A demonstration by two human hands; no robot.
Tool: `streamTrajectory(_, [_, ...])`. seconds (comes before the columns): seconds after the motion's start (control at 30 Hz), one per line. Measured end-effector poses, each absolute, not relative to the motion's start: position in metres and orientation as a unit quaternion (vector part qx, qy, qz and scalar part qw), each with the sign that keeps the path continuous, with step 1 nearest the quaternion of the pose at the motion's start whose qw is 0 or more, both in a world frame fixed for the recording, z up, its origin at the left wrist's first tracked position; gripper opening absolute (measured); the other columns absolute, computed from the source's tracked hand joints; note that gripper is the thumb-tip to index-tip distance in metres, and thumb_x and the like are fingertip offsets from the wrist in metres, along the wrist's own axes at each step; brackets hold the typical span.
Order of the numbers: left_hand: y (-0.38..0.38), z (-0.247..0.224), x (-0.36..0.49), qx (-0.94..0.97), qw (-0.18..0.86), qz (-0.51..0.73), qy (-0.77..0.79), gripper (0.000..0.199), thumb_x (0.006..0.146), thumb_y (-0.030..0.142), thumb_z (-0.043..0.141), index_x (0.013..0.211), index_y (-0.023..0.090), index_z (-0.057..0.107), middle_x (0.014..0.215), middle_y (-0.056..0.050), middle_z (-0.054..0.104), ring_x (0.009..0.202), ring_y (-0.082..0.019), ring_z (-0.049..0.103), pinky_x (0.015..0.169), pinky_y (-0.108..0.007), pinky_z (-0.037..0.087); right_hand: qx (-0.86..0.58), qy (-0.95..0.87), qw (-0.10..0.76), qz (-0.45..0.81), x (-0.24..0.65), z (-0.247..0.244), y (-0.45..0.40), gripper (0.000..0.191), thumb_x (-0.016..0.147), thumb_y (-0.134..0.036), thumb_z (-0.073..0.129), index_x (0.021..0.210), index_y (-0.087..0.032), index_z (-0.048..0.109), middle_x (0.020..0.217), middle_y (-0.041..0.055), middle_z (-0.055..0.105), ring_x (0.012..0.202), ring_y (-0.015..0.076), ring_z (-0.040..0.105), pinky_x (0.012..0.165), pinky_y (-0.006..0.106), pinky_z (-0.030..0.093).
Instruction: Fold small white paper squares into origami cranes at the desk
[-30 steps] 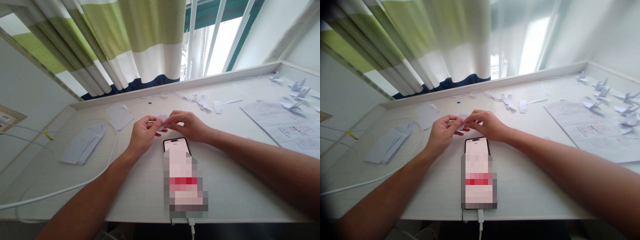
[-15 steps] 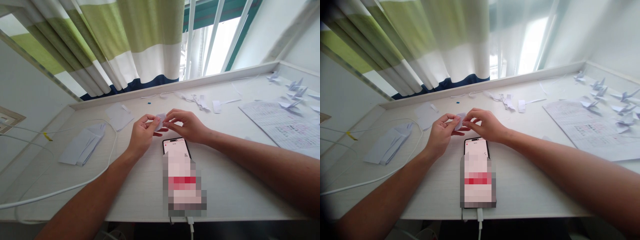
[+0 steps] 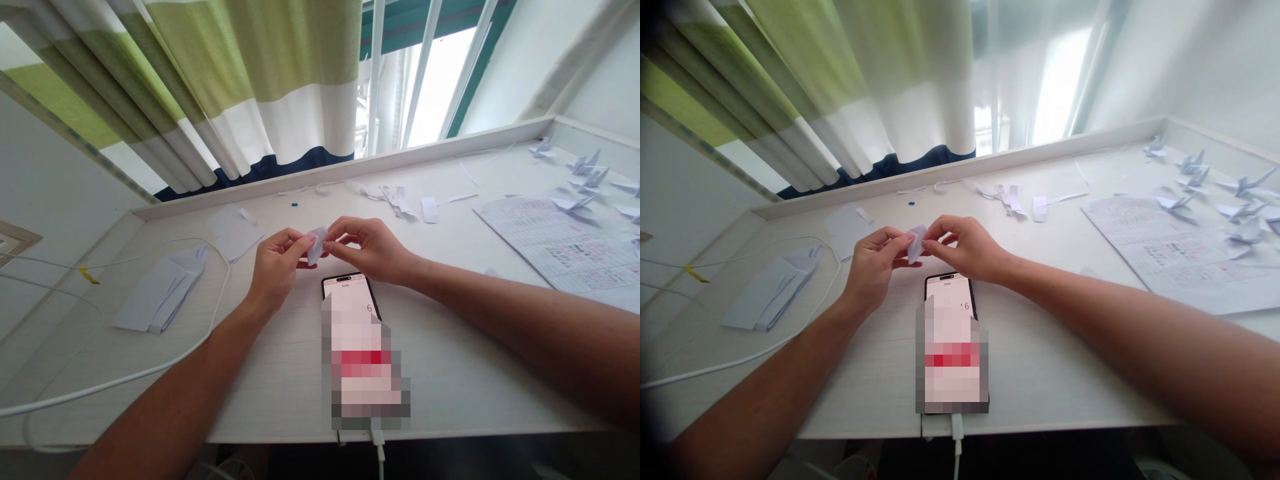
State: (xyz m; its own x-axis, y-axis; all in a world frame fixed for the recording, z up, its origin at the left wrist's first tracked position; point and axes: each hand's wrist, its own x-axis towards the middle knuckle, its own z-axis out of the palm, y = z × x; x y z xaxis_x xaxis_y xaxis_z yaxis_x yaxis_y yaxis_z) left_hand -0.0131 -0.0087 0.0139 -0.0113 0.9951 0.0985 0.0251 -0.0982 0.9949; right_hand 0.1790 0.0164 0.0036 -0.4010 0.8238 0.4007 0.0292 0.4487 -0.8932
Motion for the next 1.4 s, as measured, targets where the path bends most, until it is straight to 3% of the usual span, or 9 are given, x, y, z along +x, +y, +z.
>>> streamTrajectory(0.2, [-0.01, 0.014, -0.012, 0.533, 0.482, 0.505, 0.479, 0.031, 0.085, 0.045, 0.082, 0.078, 0.019, 0.067, 0.079, -0.002, 0.079, 0.073, -0.023, 0.081, 0.059, -0.027, 0.061, -0.318, -0.698, 0.461, 0.447, 0.178, 0.007, 0.016, 0.025, 0.09, -0.043, 0.08, 0.09, -0.019, 0.077, 0.093, 0.0068, 0.08, 0.088, 0.0224, 0.074, 0.086, 0.044, 0.062])
streamTrajectory(0.37, [-0.012, 0.009, -0.011, 0.545, 0.483, 0.497, 0.471, 0.035, 0.089, 0.052, 0.078, 0.087, 0.018, 0.067, 0.082, -0.004, 0.082, 0.075, -0.023, 0.082, 0.06, -0.027, 0.061, -0.332, -0.686, 0.472, 0.444, 0.177, 0.01, 0.015, 0.018, 0.089, -0.037, 0.08, 0.087, -0.019, 0.077, 0.088, 0.0052, 0.08, 0.083, 0.0205, 0.073, 0.082, 0.041, 0.061])
streamTrajectory(0.7, [-0.016, 0.013, -0.008, 0.557, 0.522, 0.458, 0.455, 0.044, 0.081, 0.05, 0.088, 0.103, 0.014, 0.075, 0.092, -0.01, 0.084, 0.088, -0.028, 0.083, 0.074, -0.035, 0.066, -0.359, -0.656, 0.492, 0.446, 0.177, 0.007, 0.019, 0.012, 0.083, -0.029, 0.081, 0.081, -0.019, 0.076, 0.083, 0.0049, 0.079, 0.079, 0.0197, 0.072, 0.076, 0.037, 0.061])
streamTrajectory(1.1, [-0.013, 0.016, -0.009, 0.556, 0.507, 0.457, 0.474, 0.045, 0.077, 0.049, 0.092, 0.099, 0.013, 0.078, 0.093, -0.01, 0.084, 0.073, -0.022, 0.08, 0.067, -0.031, 0.065, -0.334, -0.656, 0.485, 0.473, 0.177, 0.001, 0.018, 0.019, 0.088, -0.034, 0.081, 0.086, -0.017, 0.072, 0.082, 0.0048, 0.077, 0.079, 0.0198, 0.073, 0.074, 0.037, 0.06])
streamTrajectory(1.4, [-0.015, 0.017, -0.008, 0.551, 0.506, 0.456, 0.483, 0.047, 0.075, 0.052, 0.092, 0.096, 0.013, 0.078, 0.09, -0.011, 0.083, 0.069, -0.022, 0.079, 0.065, -0.033, 0.064, -0.317, -0.645, 0.501, 0.481, 0.177, -0.003, 0.019, 0.03, 0.086, -0.036, 0.083, 0.103, -0.021, 0.064, 0.08, -0.0008, 0.072, 0.075, 0.0159, 0.07, 0.071, 0.033, 0.056])
